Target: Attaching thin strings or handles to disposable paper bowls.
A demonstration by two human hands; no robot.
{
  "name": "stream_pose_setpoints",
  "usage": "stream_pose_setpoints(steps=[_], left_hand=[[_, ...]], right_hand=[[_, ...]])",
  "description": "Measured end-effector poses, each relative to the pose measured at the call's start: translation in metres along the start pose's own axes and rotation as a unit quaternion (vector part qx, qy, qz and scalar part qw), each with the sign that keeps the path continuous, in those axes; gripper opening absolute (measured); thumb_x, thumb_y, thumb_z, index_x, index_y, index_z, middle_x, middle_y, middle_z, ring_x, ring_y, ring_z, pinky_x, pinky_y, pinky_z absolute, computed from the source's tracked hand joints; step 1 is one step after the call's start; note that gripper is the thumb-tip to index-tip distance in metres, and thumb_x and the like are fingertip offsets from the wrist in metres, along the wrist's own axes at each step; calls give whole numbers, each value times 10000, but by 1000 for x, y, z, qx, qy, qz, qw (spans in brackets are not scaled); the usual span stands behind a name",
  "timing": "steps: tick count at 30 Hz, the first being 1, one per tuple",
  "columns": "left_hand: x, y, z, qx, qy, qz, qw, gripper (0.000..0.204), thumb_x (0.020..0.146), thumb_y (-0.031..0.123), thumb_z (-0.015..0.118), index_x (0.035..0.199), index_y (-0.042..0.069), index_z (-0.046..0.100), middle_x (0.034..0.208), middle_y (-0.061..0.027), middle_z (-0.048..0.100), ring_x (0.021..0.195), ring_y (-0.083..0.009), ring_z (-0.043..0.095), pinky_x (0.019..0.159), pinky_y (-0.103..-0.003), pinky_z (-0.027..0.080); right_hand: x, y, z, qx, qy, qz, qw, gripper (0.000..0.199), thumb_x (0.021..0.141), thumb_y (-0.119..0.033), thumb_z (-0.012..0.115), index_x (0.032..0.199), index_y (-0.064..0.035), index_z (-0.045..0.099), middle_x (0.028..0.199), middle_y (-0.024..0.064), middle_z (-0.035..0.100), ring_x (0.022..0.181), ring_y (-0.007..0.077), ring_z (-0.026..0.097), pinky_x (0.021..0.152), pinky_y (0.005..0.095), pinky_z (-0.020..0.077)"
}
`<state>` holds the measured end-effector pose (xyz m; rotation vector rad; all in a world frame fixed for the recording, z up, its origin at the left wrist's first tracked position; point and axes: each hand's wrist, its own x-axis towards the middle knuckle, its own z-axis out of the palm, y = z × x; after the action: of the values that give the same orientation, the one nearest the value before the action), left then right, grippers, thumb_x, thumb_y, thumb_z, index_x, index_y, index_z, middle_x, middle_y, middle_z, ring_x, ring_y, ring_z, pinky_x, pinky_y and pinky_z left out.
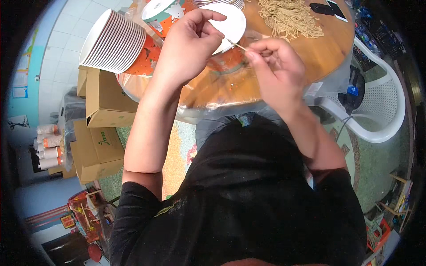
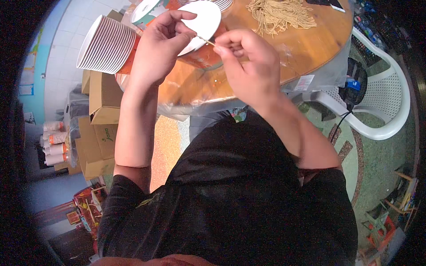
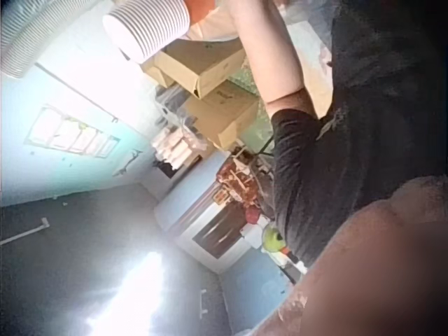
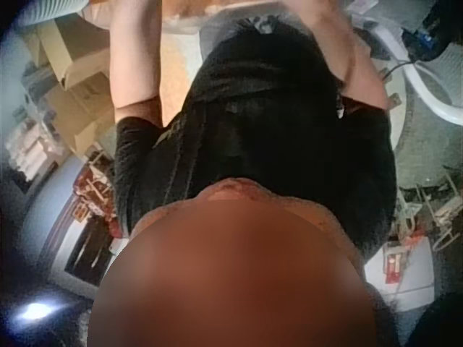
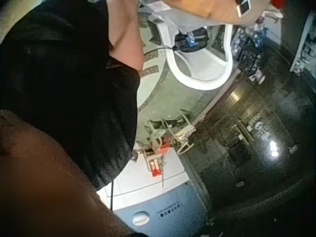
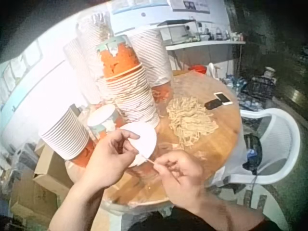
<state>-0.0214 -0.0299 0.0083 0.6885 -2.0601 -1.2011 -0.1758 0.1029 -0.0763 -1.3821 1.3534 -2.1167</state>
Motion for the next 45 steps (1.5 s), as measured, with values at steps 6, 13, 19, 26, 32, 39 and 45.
stream_pose_setpoints(steps=[6, 13, 19, 26, 32, 39, 45], left_hand=[[-5, 6, 11, 159, 14, 29, 987, 304, 918, 13, 702, 1215, -8, 760, 773, -12, 659, 730, -100, 637, 711, -303, 539], [-11, 1, 6, 258, -24, 130, 957, 241, 946, 18, 698, 1182, -17, 737, 982, -59, 691, 913, -178, 659, 824, -328, 548], [-22, 9, 5, 271, -50, 314, 909, 193, 853, 54, 782, 1042, 40, 744, 1082, -121, 729, 1057, -374, 695, 950, -482, 566], [-34, -11, 11, 295, 33, 280, 913, 124, 853, 155, 902, 873, 83, 803, 870, -45, 784, 873, -277, 751, 805, -434, 589], [-35, -16, 8, 261, 20, 273, 926, 115, 847, 148, 911, 873, 102, 809, 915, -38, 813, 904, -257, 767, 880, -407, 557], [-51, -19, -8, 244, 39, 261, 933, 128, 876, 117, 882, 898, 96, 758, 990, -37, 802, 1006, -288, 755, 991, -439, 515], [-68, -6, -46, 235, -69, 220, 944, 142, 891, 78, 784, 899, 92, 643, 1303, -108, 753, 1409, -373, 632, 1256, -558, 364]], right_hand=[[-29, -13, -3, 62, -29, 14, 998, 163, 976, 68, 796, 1036, -8, 666, 958, 68, 755, 845, 113, 730, 798, 281, 610], [-24, -19, -8, 181, -38, 59, 981, 186, 1045, 70, 745, 1091, -12, 585, 979, 54, 722, 899, 101, 708, 802, 252, 578], [-18, -25, -13, 215, -30, 126, 968, 185, 1056, 51, 746, 1133, -15, 591, 987, 36, 721, 876, 78, 689, 788, 236, 563], [-26, -33, -12, 203, -112, 140, 963, 199, 1029, 81, 751, 1132, -18, 613, 1003, 11, 706, 906, 81, 709, 830, 242, 588], [-25, -37, -13, 216, -150, 116, 958, 217, 1019, 139, 700, 1125, -12, 586, 1068, 38, 692, 994, 120, 745, 906, 290, 624], [6, -48, -42, -103, -237, 77, 963, 115, 997, -15, 770, 1059, -35, 675, 950, 91, 757, 896, 204, 787, 773, 368, 617], [27, -22, -76, -414, -108, -66, 901, 172, 991, -128, 774, 1155, -77, 779, 1017, 161, 790, 937, 370, 768, 831, 462, 607]])
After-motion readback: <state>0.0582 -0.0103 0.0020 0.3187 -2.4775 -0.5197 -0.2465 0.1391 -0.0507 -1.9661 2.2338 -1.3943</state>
